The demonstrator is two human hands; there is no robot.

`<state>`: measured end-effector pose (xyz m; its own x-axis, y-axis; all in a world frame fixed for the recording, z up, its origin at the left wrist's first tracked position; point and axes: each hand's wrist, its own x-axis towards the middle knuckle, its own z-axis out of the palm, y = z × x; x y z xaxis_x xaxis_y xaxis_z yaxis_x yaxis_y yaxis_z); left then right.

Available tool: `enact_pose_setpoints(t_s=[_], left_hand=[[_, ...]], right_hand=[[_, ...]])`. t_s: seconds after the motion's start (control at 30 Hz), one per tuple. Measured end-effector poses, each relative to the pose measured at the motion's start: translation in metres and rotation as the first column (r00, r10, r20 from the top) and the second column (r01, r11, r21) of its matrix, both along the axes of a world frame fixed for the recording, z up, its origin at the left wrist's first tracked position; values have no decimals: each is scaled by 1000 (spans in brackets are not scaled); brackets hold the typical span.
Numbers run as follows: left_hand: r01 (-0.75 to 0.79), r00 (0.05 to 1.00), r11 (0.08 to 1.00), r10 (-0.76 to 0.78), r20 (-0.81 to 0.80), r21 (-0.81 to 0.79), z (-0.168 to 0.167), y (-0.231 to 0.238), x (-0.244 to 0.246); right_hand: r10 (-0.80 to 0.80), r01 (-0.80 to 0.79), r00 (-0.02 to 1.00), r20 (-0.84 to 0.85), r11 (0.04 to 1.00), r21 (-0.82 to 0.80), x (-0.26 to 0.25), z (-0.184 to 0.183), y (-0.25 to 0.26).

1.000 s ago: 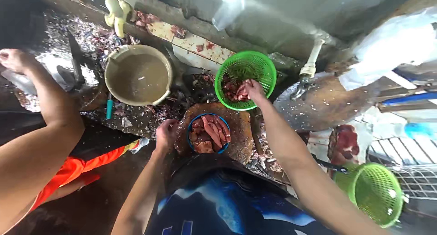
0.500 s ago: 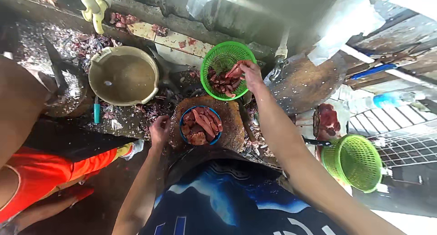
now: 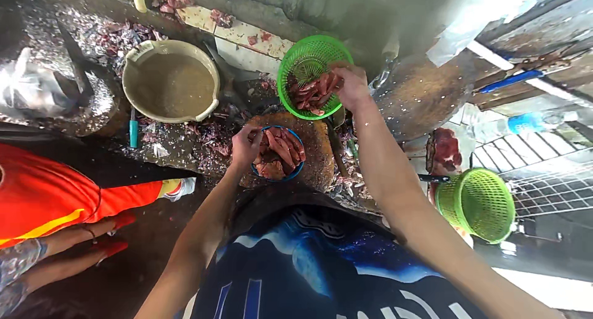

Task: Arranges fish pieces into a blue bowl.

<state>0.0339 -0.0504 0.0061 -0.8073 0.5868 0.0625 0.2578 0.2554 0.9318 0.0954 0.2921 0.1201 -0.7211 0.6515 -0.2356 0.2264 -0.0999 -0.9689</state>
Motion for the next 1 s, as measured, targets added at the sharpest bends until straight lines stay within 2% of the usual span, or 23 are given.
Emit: enact_pose_setpoints(t_s=[0.17, 0.3, 0.37, 0.4, 0.47, 0.53, 0.57, 0.6, 0.7, 0.77, 0.83, 0.9, 0.93, 1.0], left_hand=[[87, 995, 995, -89, 43, 45, 9, 43, -12], [133, 989, 981, -141, 47, 145, 22, 79, -21], [131, 990, 978, -137, 31, 162, 21, 87, -21], [127, 991, 980, -133, 31, 151, 18, 88, -21], [119, 991, 987, -124, 45, 107, 8, 79, -17], [97, 993, 994, -100, 60, 51, -2, 59, -10], [89, 992, 996, -90, 88, 20, -4, 44, -4], [66, 991, 998, -63, 117, -21, -7, 32, 0], [-29, 983, 990, 53, 174, -138, -25, -5, 10], [-99, 972, 980, 132, 192, -172, -39, -29, 16], [-169, 962, 966, 205, 183, -195, -41, -47, 21], [-223, 948, 953, 262, 181, -207, -39, -60, 24], [-243, 944, 948, 280, 174, -208, -38, -63, 22], [-262, 940, 939, 301, 163, -222, -35, -67, 18]], right_hand=[[-12, 7, 997, -81, 998, -60, -11, 20, 4], [60, -67, 991, -118, 996, -58, -32, 38, 6], [134, -135, 988, -81, 991, -9, -41, 41, 11], [171, -170, 985, -15, 985, 33, -45, 42, 14], [178, -233, 951, 253, 949, 210, -49, 33, 23], [76, -312, 867, 493, 854, 417, -49, 10, 36], [33, -350, 820, 571, 819, 455, -46, -4, 42], [-4, -371, 772, 636, 809, 455, -43, -19, 47], [-126, -295, 603, 788, 882, 367, -34, -53, 47], [-196, -254, 581, 790, 878, 405, -33, -68, 39], [-220, -368, 652, 726, 745, 556, -37, -85, 32], [-128, -541, 720, 682, 512, 667, -43, -105, 35], [-60, -611, 718, 693, 422, 670, -46, -115, 38], [-4, -737, 642, 767, 274, 618, -53, -125, 46]])
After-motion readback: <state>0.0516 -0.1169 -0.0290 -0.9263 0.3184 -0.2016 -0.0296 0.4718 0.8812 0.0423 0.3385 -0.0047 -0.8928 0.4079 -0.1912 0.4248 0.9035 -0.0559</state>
